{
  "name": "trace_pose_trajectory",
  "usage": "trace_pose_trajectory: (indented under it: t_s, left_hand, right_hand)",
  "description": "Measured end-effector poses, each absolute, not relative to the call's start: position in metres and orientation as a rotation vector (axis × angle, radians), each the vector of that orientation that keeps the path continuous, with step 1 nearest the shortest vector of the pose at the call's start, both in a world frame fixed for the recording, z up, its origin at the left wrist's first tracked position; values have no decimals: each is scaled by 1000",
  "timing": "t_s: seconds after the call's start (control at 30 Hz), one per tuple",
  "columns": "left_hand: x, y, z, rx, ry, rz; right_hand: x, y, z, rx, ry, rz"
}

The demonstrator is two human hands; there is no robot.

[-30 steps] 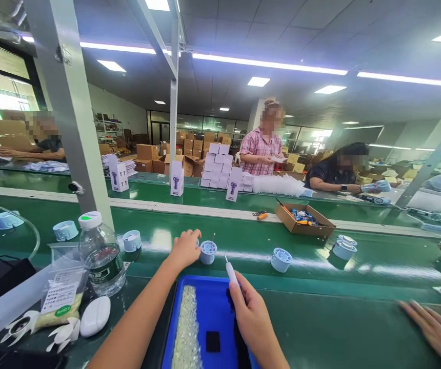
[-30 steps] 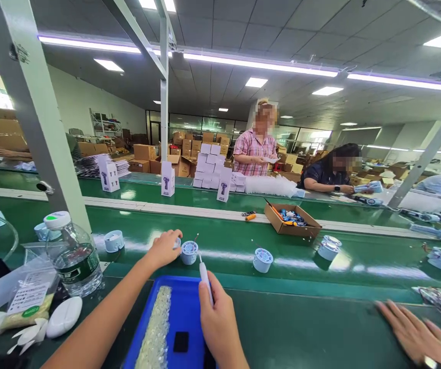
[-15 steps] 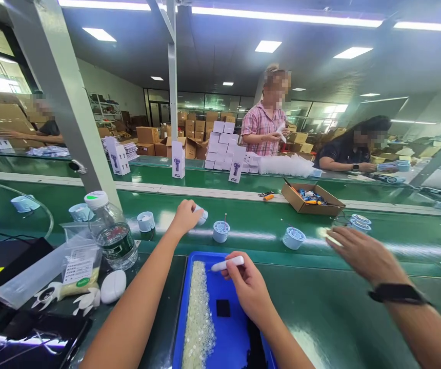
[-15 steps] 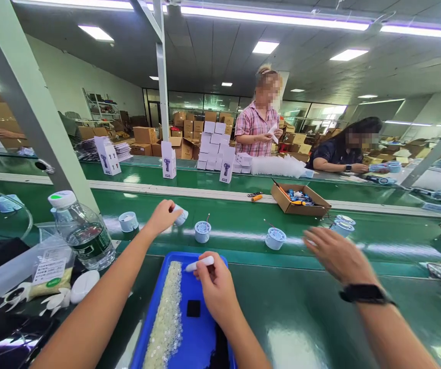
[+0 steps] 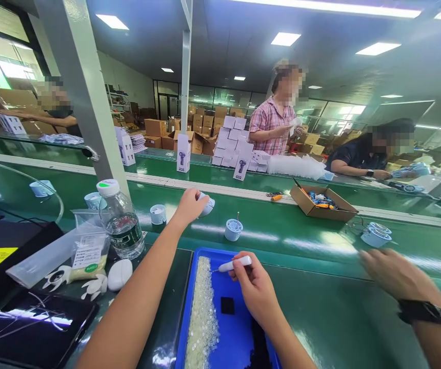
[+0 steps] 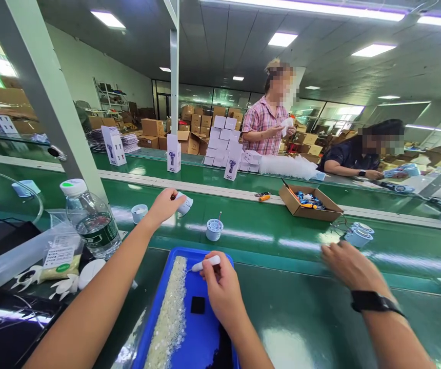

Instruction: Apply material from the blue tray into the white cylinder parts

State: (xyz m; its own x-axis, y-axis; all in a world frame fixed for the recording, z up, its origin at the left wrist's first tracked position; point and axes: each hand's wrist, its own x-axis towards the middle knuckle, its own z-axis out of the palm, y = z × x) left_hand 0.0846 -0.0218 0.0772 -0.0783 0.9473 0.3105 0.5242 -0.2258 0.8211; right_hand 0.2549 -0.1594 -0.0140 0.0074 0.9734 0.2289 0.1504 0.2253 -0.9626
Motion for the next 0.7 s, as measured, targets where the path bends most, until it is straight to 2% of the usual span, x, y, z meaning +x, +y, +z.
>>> trace_pose_trajectory:
  t_s: [0.27, 0.7]
  left_hand:
    - [83, -20, 76, 1527, 1443, 1259]
    - [88, -27, 85, 1287, 1320, 1178]
  right_hand:
    - [272, -159, 0, -1301, -1522, 473]
    - [280, -156, -1, -1364, -1444, 546]
